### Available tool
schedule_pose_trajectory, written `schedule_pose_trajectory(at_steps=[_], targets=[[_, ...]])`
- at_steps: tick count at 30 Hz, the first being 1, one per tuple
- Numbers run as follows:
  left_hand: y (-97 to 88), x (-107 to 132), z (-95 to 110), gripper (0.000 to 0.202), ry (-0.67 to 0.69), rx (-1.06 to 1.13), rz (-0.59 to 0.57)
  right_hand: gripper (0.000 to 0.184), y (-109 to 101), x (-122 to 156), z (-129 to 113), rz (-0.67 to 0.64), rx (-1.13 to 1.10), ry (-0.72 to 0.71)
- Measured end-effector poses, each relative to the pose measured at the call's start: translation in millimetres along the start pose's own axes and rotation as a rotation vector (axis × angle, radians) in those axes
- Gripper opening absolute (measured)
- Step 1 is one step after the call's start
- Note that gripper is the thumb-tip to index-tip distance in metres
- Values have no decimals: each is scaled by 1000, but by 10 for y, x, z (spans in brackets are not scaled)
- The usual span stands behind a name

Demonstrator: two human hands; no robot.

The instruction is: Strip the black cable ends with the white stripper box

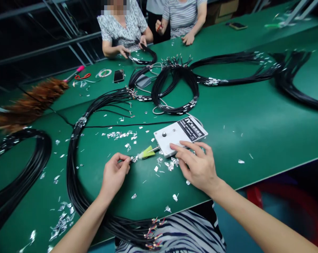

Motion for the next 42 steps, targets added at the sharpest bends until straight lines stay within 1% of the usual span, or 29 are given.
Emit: schedule_pose_trajectory(at_steps=[2,4,6,7,8,10,12,13,14,15,16,17,18,19,20,21,22,23,24,26,27,29,31,32,34,37,39,40,42], targets=[[-68,69,13,19,-3,8,9,18,-21,-8,0,8,-33,18],[-124,122,70,17,22,13,16,16,-46,8,-50,22,-94,28],[-245,85,163,14,53,-9,50,18,-38,49,-164,9,-182,6],[-362,13,208,13,51,-17,91,19,-17,76,-237,-13,-231,-16],[-517,-95,257,11,41,-25,145,20,12,105,-309,-43,-277,-37],[-928,-380,337,9,-10,16,295,20,74,163,-415,-102,-348,-57],[-1333,-645,469,12,9,28,437,20,119,206,-454,-137,-390,-44],[-1499,-709,532,16,33,23,511,19,136,222,-453,-148,-405,-28],[-1602,-715,577,17,54,17,558,18,153,234,-444,-158,-419,-8],[-1630,-659,628,14,97,2,568,17,169,245,-430,-166,-435,10],[-1519,-571,718,7,189,-53,465,16,187,255,-416,-176,-451,29],[-1236,-446,789,1,273,-145,215,15,209,265,-403,-191,-468,47],[-764,-222,754,2,295,-281,-207,15,234,274,-396,-207,-486,61],[-320,162,607,6,267,-434,-644,14,260,283,-394,-226,-504,72],[-65,556,462,11,240,-571,-934,14,285,290,-399,-244,-523,79],[45,821,360,13,229,-716,-1050,14,307,292,-409,-261,-543,83],[85,973,288,16,217,-851,-1078,14,326,290,-425,-276,-567,86],[100,1063,248,18,203,-923,-1092,14,340,282,-441,-287,-596,93],[91,1082,236,20,186,-946,-1073,14,354,270,-452,-297,-633,109],[62,1027,263,23,151,-853,-1037,13,409,247,-440,-335,-751,207],[43,962,294,22,141,-789,-998,13,458,248,-417,-368,-837,294],[15,808,379,19,157,-715,-871,18,590,296,-383,-460,-1062,512],[53,710,478,16,207,-698,-751,31,700,371,-400,-539,-1305,709],[107,691,532,15,237,-686,-709,37,730,402,-411,-556,-1410,785],[286,704,639,14,292,-635,-684,46,750,442,-402,-530,-1566,905],[614,757,777,14,338,-534,-732,47,712,451,-317,-414,-1676,1004],[778,765,839,15,330,-462,-762,43,658,422,-242,-343,-1675,1008],[829,757,857,16,316,-426,-768,41,629,403,-206,-318,-1659,999],[868,733,853,17,271,-352,-766,39,585,368,-150,-288,-1623,976]])
Point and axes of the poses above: each hand's wrist, its own x-axis away from the middle knuckle, its own y-axis out of the palm, z = x × y, the point moved 9 cm from there along -x, towards the middle knuckle, and after that the axes turned 1 degree about -z, right-handed, at the moved point
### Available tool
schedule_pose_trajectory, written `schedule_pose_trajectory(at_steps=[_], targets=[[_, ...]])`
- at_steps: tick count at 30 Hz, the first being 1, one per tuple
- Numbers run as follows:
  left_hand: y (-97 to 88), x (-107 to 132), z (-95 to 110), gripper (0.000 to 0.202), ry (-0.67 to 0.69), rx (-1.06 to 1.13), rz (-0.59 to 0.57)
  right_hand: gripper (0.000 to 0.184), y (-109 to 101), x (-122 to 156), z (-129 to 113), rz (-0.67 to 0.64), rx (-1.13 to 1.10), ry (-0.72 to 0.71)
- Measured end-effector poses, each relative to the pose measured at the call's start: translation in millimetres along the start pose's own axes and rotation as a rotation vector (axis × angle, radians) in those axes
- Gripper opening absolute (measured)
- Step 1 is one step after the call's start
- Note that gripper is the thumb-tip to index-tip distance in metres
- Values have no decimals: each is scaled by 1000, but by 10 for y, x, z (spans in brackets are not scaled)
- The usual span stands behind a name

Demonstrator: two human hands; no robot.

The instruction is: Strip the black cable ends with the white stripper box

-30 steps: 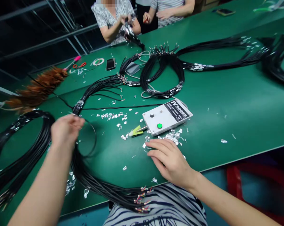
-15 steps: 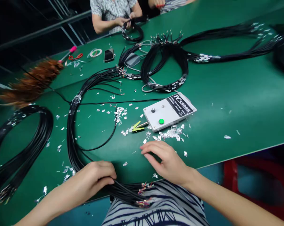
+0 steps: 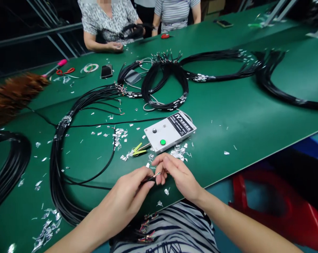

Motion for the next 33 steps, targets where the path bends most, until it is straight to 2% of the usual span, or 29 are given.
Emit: schedule_pose_trajectory(at_steps=[3,7,10,14,21,28,33], targets=[[-24,33,-151,20,-82,183,50,39,-9,-21,-13,-1,31,-6],[-19,157,-450,21,-246,517,171,37,87,-73,100,-51,102,49],[-13,201,-543,22,-290,645,260,35,176,-114,164,-71,126,80],[-43,202,-549,26,-280,694,341,33,203,-150,186,1,110,115],[-13,272,-586,35,-277,726,384,33,241,-168,236,90,44,114],[-8,376,-692,42,-297,817,552,29,307,-168,360,128,32,66],[-3,371,-696,44,-276,827,528,33,290,-173,325,100,64,81]])
Point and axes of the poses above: each hand's wrist, its own x-axis away from the middle knuckle, its own y-axis out of the palm, z = x × y, the point moved 9 cm from there along -x, towards the middle knuckle, and after that the axes turned 1 degree about -z, right-handed, at the moved point
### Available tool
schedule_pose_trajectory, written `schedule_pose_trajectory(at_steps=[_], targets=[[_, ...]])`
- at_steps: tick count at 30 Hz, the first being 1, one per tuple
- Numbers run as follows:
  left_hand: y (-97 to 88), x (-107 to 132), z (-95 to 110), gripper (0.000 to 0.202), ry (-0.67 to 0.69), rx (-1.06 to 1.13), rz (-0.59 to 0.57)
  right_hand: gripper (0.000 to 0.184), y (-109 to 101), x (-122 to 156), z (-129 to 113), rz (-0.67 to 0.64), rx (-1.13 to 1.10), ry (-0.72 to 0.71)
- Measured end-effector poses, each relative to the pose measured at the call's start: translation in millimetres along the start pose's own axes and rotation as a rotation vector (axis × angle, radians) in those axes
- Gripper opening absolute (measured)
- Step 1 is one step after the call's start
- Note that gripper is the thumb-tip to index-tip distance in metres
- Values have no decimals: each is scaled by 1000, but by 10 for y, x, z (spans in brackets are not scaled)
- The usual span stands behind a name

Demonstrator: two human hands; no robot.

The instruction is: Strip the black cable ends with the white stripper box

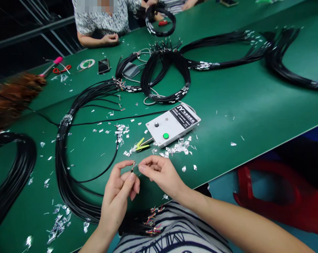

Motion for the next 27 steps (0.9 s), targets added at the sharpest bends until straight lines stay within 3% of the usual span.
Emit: schedule_pose_trajectory(at_steps=[10,16,23,27], targets=[[-25,19,-40,42,60,-23,36,31,108,-29,102,15,-143,74],[-52,28,-34,44,83,-3,56,31,190,-11,117,-41,-169,56],[-29,-24,26,34,29,23,-11,27,96,-24,18,-9,68,-17],[-116,-53,-2,26,20,86,84,18,72,12,-125,37,287,-159]])
Point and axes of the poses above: each hand's wrist, its own x-axis away from the middle knuckle, its own y-axis out of the palm, z = x × y, the point moved 9 cm from there along -x, towards the middle knuckle, and after that the axes turned 1 degree about -z, right-handed, at the moved point
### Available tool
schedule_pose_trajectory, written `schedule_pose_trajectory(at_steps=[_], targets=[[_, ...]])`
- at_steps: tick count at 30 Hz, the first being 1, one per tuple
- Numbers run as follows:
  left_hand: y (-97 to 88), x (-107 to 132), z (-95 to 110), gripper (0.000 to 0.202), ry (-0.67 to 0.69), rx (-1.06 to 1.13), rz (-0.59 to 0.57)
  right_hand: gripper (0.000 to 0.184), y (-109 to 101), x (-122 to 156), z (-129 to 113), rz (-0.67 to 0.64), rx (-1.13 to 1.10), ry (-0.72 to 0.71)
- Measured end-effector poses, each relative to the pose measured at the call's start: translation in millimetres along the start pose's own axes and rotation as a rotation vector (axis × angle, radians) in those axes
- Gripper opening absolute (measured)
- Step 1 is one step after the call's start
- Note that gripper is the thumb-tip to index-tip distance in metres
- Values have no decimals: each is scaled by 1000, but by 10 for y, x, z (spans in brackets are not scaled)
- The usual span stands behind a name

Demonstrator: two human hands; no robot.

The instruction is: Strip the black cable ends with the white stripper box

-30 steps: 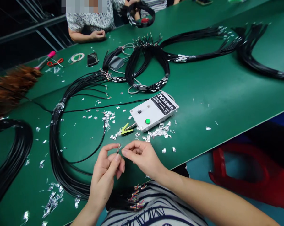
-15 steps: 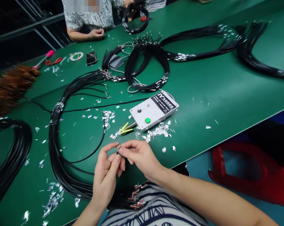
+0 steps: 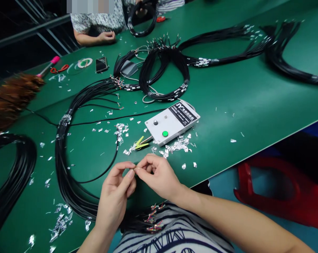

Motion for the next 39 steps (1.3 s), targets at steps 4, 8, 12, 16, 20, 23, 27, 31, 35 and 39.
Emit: schedule_pose_trajectory(at_steps=[4,8,12,16,20,23,27,31,35,39], targets=[[-104,2,5,27,39,62,132,16,-5,24,-113,17,184,-147],[-115,13,19,28,35,59,137,9,-97,36,-120,34,266,-210],[-102,1,7,32,-4,49,103,16,-126,78,-303,20,500,-429],[-66,-25,-23,35,-31,20,41,18,76,132,-501,-86,774,-672],[-75,-48,-38,38,-42,-52,-2,29,202,146,-563,-153,945,-785],[-170,-90,33,38,14,-105,50,28,140,85,-598,-116,1086,-813],[-260,-223,127,32,73,-92,95,15,19,-161,-640,-52,1326,-779],[-260,-398,134,31,76,-48,90,16,85,-451,-532,-184,1506,-700],[-236,-528,97,30,74,-30,103,23,142,-566,-490,-216,1560,-727],[-206,-614,43,29,67,-33,109,23,146,-549,-514,-181,1598,-810]])
Point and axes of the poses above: each hand's wrist, its own x-axis away from the middle knuckle, its own y-axis out of the palm, z = x × y, the point moved 9 cm from there along -x, towards the middle knuckle, and after that the axes turned 1 degree about -z, right-handed, at the moved point
